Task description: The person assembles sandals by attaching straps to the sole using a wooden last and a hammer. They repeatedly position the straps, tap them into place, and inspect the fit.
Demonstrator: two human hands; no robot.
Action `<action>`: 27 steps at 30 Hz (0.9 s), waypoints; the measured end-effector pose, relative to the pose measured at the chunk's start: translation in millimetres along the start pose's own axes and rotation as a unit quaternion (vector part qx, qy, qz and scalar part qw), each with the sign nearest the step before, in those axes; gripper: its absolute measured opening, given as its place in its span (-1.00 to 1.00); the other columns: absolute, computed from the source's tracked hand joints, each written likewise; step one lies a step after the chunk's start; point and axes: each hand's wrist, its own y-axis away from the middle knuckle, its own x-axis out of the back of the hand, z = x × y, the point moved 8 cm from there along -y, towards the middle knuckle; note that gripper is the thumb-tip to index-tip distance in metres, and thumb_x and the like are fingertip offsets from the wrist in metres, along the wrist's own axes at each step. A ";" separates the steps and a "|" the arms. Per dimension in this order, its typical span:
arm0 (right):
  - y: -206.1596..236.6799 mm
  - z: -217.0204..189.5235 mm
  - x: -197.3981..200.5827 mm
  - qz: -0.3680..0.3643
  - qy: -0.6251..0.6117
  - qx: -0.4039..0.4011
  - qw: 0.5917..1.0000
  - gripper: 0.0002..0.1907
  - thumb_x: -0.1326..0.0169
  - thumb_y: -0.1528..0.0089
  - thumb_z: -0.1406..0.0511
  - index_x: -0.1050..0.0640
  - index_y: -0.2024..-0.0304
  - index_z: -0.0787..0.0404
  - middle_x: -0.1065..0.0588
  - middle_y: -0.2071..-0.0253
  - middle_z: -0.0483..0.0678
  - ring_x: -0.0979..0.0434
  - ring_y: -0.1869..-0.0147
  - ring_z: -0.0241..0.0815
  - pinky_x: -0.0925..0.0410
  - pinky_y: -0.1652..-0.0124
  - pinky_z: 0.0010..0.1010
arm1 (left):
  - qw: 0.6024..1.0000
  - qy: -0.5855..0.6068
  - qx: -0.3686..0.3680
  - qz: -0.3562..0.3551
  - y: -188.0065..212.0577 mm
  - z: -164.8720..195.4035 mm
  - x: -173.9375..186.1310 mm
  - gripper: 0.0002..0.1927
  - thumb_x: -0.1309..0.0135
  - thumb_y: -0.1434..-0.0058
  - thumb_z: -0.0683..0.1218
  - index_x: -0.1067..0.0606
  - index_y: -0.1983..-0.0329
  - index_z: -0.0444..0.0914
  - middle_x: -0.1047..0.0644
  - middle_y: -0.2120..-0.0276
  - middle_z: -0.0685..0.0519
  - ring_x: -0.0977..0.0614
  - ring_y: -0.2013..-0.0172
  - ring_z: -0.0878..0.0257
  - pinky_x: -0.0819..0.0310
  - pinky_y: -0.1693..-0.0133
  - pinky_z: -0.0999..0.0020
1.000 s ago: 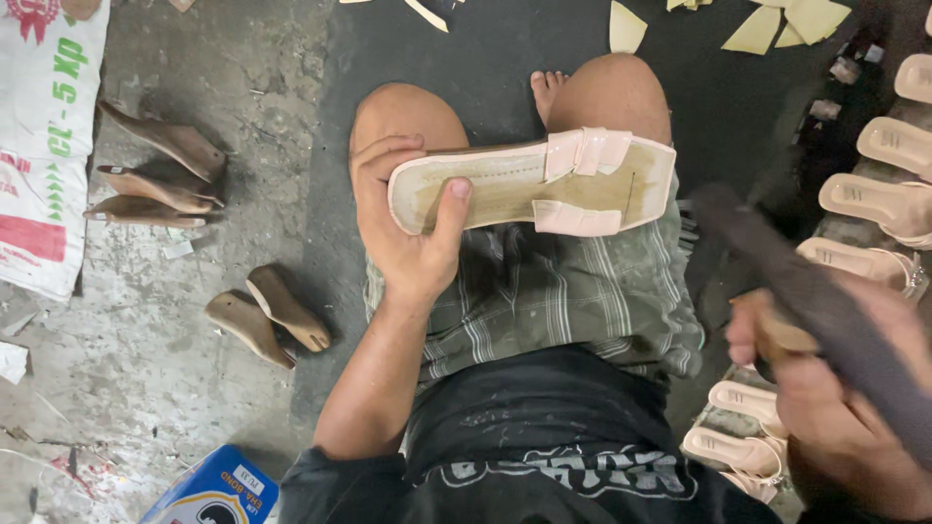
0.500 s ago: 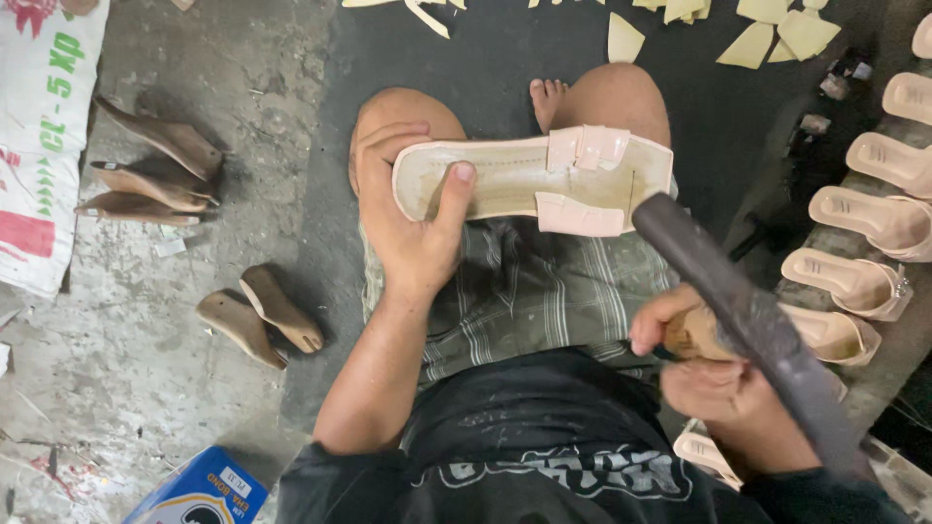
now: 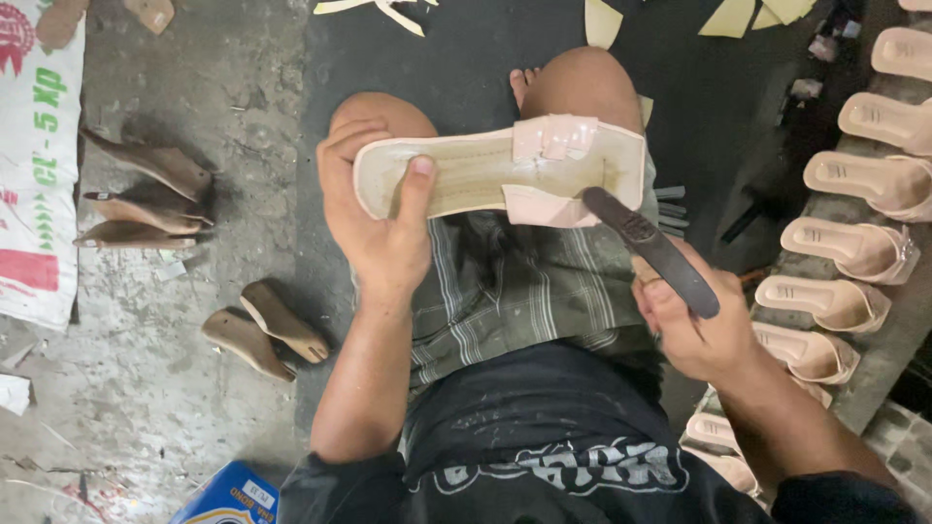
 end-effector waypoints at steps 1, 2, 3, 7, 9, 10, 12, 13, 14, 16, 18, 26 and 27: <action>2.8 -4.0 7.8 0.016 0.004 0.006 1.000 -0.56 0.04 -0.37 0.30 -0.42 -0.24 0.44 -0.51 0.37 -0.03 -0.45 0.44 -0.32 -0.37 0.39 -0.48 | 1.000 0.005 0.009 0.002 0.3 -1.6 1.5 -0.64 -0.27 -0.34 -0.07 -0.44 -0.06 -0.33 -0.48 -0.04 -0.09 -0.52 -0.14 0.10 -0.33 -0.29 0.22; 4.8 -14.6 10.4 0.008 0.061 0.057 0.996 -0.57 0.02 -0.37 0.30 -0.41 -0.24 0.42 -0.52 0.28 0.05 -0.50 0.36 -0.25 -0.39 0.33 -0.45 | 1.000 0.013 0.018 0.000 0.5 -3.3 1.6 -0.64 -0.27 -0.34 -0.07 -0.44 -0.06 -0.33 -0.48 -0.05 -0.09 -0.51 -0.15 0.10 -0.32 -0.30 0.22; 7.8 -24.6 13.5 0.007 0.120 0.109 0.987 -0.58 0.00 -0.37 0.30 -0.41 -0.23 0.40 -0.53 0.19 0.12 -0.56 0.28 -0.18 -0.41 0.27 -0.42 | 1.000 0.018 0.014 -0.006 -0.1 -3.1 2.2 -0.64 -0.28 -0.34 -0.07 -0.44 -0.04 -0.35 -0.48 -0.06 -0.10 -0.50 -0.15 0.09 -0.31 -0.31 0.21; 28.5 -11.1 15.2 -0.059 0.316 0.089 0.943 -0.53 -0.22 -0.13 0.18 -0.60 -0.06 0.25 -0.60 0.33 0.09 -0.59 0.35 0.01 -0.41 0.38 -0.28 | 0.998 0.053 0.011 -0.034 4.2 1.1 -1.1 -0.57 -0.28 -0.36 0.03 -0.42 -0.04 -0.35 -0.42 -0.06 -0.09 -0.45 -0.12 0.13 -0.32 -0.22 0.17; 40.5 9.6 36.4 -0.045 0.163 0.060 0.984 -0.68 -0.18 -0.24 0.25 -0.62 -0.02 0.24 -0.61 0.22 0.04 -0.63 0.20 -0.13 -0.46 0.23 -0.40 | 0.999 0.006 -0.010 -0.032 8.9 9.3 -5.5 -0.57 -0.23 -0.38 0.07 -0.40 -0.03 -0.34 -0.41 -0.02 -0.07 -0.43 -0.02 0.17 -0.32 -0.13 0.20; 46.4 24.2 48.5 -0.035 0.085 0.052 0.994 -0.75 -0.16 -0.30 0.29 -0.63 0.00 0.23 -0.61 0.16 0.01 -0.65 0.13 -0.19 -0.48 0.15 -0.46 | 0.999 -0.016 -0.025 -0.028 11.2 13.8 -9.2 -0.57 -0.20 -0.38 0.08 -0.38 -0.01 -0.34 -0.39 0.01 -0.06 -0.42 0.00 0.17 -0.31 -0.11 0.21; 50.2 80.6 90.5 0.068 0.084 -0.069 0.992 -0.79 -0.07 -0.38 0.34 -0.64 0.03 0.31 -0.61 0.24 -0.03 -0.64 0.19 -0.27 -0.46 0.17 -0.46 | 0.996 -0.063 -0.057 -0.019 15.0 25.4 -16.8 -0.58 -0.13 -0.39 0.10 -0.35 0.02 -0.33 -0.35 0.05 -0.03 -0.40 -0.01 0.16 -0.30 -0.11 0.21; 49.5 117.6 108.9 0.143 0.028 -0.133 0.980 -0.80 -0.09 -0.41 0.32 -0.63 0.03 0.33 -0.61 0.24 -0.04 -0.62 0.21 -0.29 -0.47 0.18 -0.47 | 0.993 -0.090 -0.072 -0.015 18.2 31.9 -20.3 -0.58 -0.09 -0.39 0.11 -0.33 0.04 -0.32 -0.33 0.07 -0.02 -0.40 -0.04 0.14 -0.31 -0.13 0.20; 47.6 158.2 125.2 0.216 -0.028 -0.191 0.957 -0.79 -0.10 -0.44 0.29 -0.62 0.04 0.34 -0.61 0.23 -0.04 -0.61 0.22 -0.32 -0.47 0.19 -0.49 | 0.992 -0.102 -0.072 -0.014 20.4 34.4 -23.9 -0.56 -0.08 -0.37 0.13 -0.32 0.06 -0.33 -0.32 0.08 -0.02 -0.39 -0.02 0.12 -0.30 -0.11 0.20; 33.4 221.5 147.9 0.250 0.051 -0.214 0.943 -0.79 -0.18 -0.43 0.28 -0.61 0.09 0.36 -0.60 0.32 -0.02 -0.59 0.31 -0.31 -0.45 0.28 -0.47 | 0.989 -0.123 -0.076 -0.004 21.1 37.8 -28.4 -0.51 -0.06 -0.33 0.17 -0.29 0.11 -0.35 -0.30 0.12 -0.04 -0.38 0.00 0.09 -0.29 -0.07 0.21; 23.8 288.6 147.1 0.241 0.075 -0.267 0.930 -0.79 -0.20 -0.34 0.26 -0.63 0.14 0.31 -0.61 0.33 -0.07 -0.61 0.37 -0.35 -0.46 0.32 -0.48 | 0.983 -0.160 -0.086 -0.012 20.2 39.9 -33.2 -0.50 -0.01 -0.33 0.20 -0.28 0.13 -0.36 -0.30 0.12 -0.04 -0.39 0.02 0.08 -0.28 -0.01 0.21; -3.1 398.2 47.0 -0.027 0.254 -0.375 0.891 -0.79 -0.18 -0.15 0.26 -0.62 0.17 0.14 -0.60 0.16 0.12 -0.60 0.04 0.15 -0.43 0.04 -0.04 | 0.951 -0.296 -0.084 0.002 25.6 46.1 -41.7 -0.41 0.12 -0.41 0.29 -0.29 0.09 -0.38 -0.33 0.14 -0.09 -0.43 0.13 0.07 -0.33 0.04 0.21; -11.6 392.4 40.6 -0.012 0.285 -0.333 0.899 -0.75 -0.18 -0.12 0.28 -0.59 0.14 0.15 -0.56 0.12 0.14 -0.59 0.04 0.17 -0.42 0.07 -0.02 | 0.947 -0.311 -0.083 0.001 25.7 46.7 -42.7 -0.38 0.16 -0.43 0.31 -0.31 0.05 -0.39 -0.34 0.12 -0.10 -0.43 0.13 0.06 -0.34 0.04 0.23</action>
